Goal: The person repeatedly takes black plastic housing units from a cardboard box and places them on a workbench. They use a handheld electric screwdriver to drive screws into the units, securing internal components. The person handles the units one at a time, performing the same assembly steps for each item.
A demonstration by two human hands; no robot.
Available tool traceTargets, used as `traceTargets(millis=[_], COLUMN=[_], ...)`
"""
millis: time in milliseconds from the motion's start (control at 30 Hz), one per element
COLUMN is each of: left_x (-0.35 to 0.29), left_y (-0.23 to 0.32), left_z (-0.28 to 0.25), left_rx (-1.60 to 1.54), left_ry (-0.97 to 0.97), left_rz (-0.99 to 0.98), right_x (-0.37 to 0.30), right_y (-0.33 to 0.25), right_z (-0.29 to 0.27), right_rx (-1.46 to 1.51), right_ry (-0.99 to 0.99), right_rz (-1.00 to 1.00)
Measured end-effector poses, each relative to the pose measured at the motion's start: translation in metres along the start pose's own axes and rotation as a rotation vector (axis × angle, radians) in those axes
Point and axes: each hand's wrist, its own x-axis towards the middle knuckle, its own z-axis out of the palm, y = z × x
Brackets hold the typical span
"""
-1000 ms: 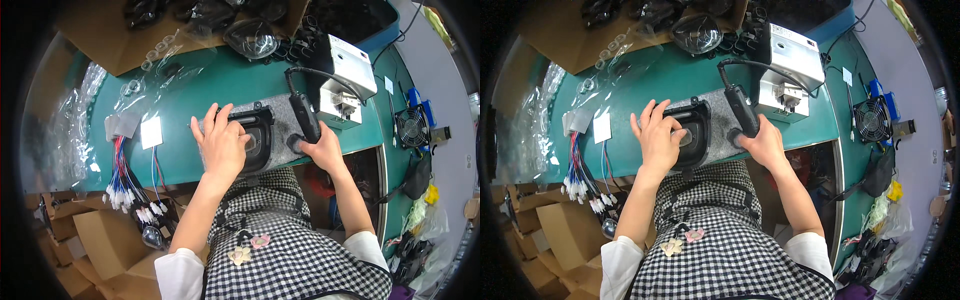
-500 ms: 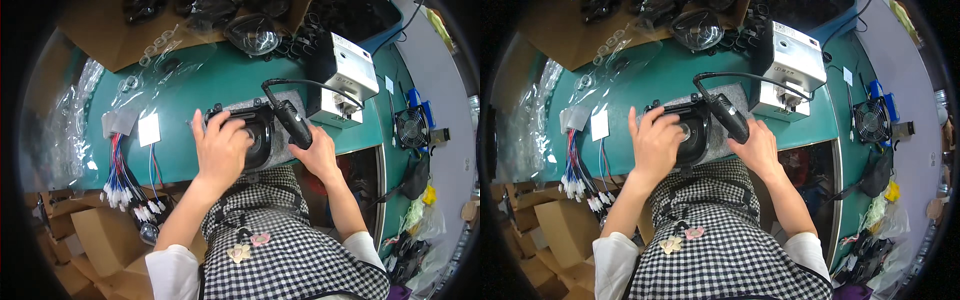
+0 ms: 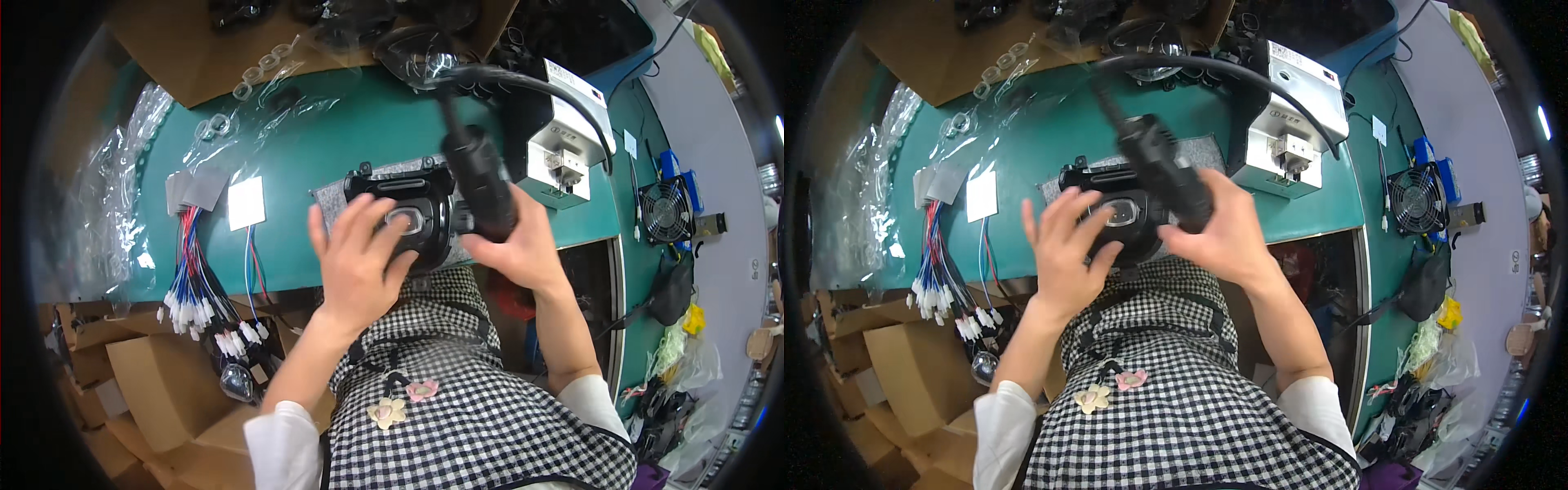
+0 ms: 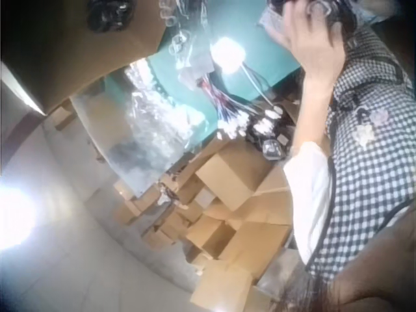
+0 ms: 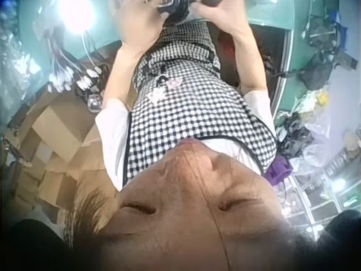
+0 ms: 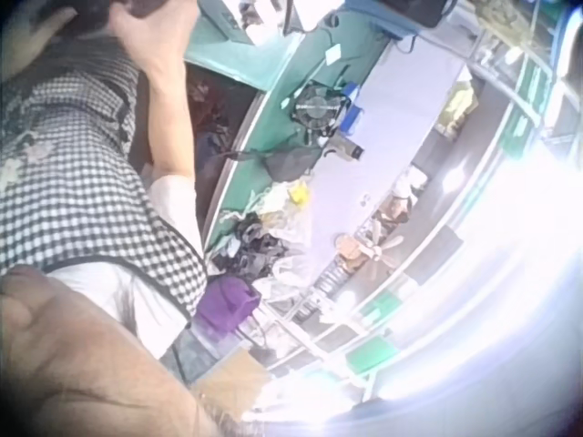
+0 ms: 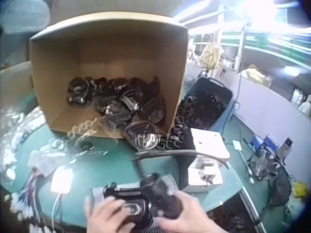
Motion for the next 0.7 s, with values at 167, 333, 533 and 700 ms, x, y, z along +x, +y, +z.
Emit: traceTargets(millis=[167, 333, 533, 700], left_x=[-0.022, -0.020, -0.015, -0.004], left_y=[-0.007, -0.009, -0.014, -0.015], left_z=[0.020, 0.024, 0.022, 0.013], left_rx=[-0.040, -0.107, -0.191, -0.181], left_ry=[0.012, -0.036, -0.030, 0.129], left_rz=[-0.184, -0.203, -0.202, -0.173], right_x=[0.026, 0.033, 0.032, 0.009], right_y=[-0.008, -0.010, -0.009, -0.005], right_z=[0.038, 0.052, 0.044, 0.001], right_rx=[-0.257, -0.490, -0.423, -0.132], right_ry=[-0.187, -0.286, -0.272, -0.089], right_rz=[-0.296, -0.228, -0.228, 0.059])
